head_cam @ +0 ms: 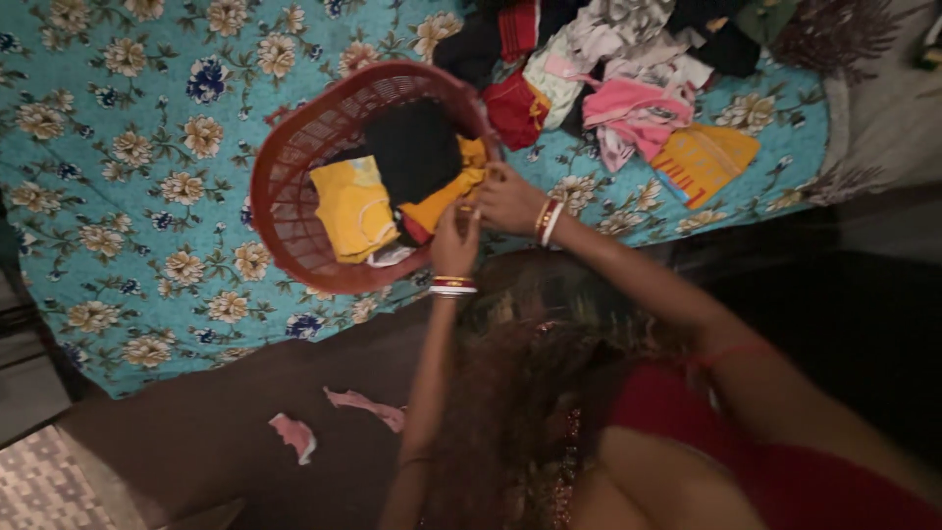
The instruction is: Sorting and folding various items of clothing into a red plastic basket.
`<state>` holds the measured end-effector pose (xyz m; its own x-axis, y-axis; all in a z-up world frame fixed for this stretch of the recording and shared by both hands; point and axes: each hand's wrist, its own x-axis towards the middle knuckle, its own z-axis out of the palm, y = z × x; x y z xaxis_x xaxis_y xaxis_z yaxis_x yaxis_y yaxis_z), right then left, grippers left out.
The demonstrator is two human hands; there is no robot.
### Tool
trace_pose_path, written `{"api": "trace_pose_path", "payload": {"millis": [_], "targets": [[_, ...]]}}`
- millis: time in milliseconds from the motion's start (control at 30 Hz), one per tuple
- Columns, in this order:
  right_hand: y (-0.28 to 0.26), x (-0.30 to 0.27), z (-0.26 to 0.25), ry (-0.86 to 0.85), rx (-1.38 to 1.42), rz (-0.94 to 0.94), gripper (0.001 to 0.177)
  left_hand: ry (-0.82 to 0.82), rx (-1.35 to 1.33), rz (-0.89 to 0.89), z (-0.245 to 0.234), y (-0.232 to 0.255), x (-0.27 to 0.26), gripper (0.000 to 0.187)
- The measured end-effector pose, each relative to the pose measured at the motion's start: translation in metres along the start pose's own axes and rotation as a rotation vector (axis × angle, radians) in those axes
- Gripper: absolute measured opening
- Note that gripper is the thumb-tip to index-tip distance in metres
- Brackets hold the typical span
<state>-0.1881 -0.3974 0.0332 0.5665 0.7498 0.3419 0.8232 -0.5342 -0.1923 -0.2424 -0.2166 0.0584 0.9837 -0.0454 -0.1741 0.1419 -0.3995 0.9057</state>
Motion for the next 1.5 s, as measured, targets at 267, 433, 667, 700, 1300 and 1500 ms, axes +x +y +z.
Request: {"api": "trace_pose_path", "payload": {"millis": [267, 433, 667, 700, 1300, 1500], "targets": [[0.072, -0.042, -0.02, 0.109, 0.22, 0.095, 0.033, 0.178, 0.161, 0.157, 0.027, 0.025, 0.016, 0.033], [0.191, -0.099, -0.012, -0.007, 0.009, 0.522, 0.034, 0.33, 0.215, 0.334, 0.058, 0.076, 0.021, 0.026], [0.328, -0.14, -0.009, 0.171, -0.64, 0.597, 0.033, 0.144, 0.215, 0.484, 0.067, 0.115, 0.044, 0.019], [0.338, -0.14, -0.011, 0.148, -0.526, 0.531, 0.026, 0.11, 0.267, 0.543, 0.065, 0.118, 0.049, 0.019], [0.105, -0.013, -0.257, 0.609, 1.625, 0.68, 0.043, -0.036, -0.123, 0.733, 0.01, 0.215, 0.073, 0.065], [0.076, 0.033, -0.25, 0.216, 1.371, 0.642, 0.049, -0.084, -0.866, 0.302, -0.008, 0.2, 0.074, 0.062]]}}
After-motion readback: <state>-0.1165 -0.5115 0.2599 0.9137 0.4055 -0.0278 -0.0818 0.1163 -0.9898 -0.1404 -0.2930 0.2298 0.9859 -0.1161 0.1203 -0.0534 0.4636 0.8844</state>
